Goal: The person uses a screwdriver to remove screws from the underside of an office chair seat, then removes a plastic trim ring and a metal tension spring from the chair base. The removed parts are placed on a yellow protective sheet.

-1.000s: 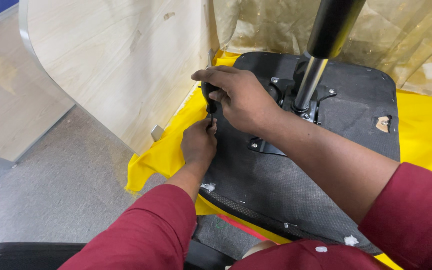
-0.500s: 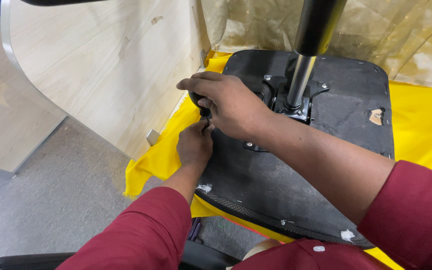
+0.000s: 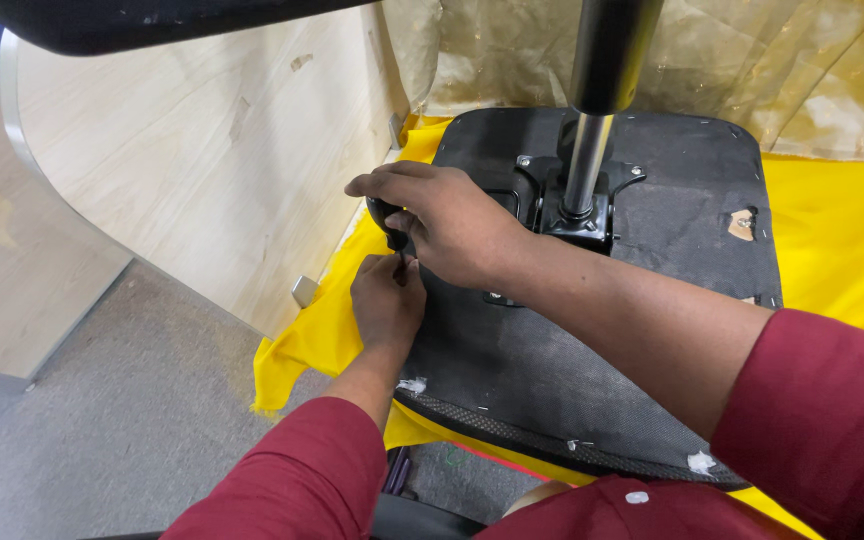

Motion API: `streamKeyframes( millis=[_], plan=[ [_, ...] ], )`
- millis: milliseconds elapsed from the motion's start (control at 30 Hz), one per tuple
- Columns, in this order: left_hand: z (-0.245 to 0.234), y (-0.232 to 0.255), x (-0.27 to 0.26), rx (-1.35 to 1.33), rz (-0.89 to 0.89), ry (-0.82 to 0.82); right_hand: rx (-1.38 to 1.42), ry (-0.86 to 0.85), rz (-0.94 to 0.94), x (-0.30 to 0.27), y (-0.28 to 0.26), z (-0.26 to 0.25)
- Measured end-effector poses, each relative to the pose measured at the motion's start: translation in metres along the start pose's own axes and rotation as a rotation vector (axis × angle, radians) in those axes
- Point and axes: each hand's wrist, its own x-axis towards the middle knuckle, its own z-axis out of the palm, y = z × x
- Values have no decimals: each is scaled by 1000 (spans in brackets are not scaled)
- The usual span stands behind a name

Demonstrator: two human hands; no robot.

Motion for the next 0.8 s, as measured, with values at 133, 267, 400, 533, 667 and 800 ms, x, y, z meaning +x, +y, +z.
streamKeyframes(
  millis=[133, 267, 400, 533, 667, 800],
  plan=[
    [2, -1, -1, 3, 9, -15, 10, -20, 32, 1, 0, 1],
    [0, 0, 1, -32, -6, -54, -13, 7, -44, 3, 2, 2],
    [-4, 4, 2, 68, -33, -89, -20, 19, -50, 2, 3, 6],
    [-6, 11, 2, 49, -115, -112, -14, 40, -36, 0, 5, 6],
    [-8, 12, 2, -5, -135, -146, -30, 109, -59, -3, 9, 3],
    [-6, 10, 4, 34, -73, -114, -13, 136, -45, -4, 13, 1]
  ],
)
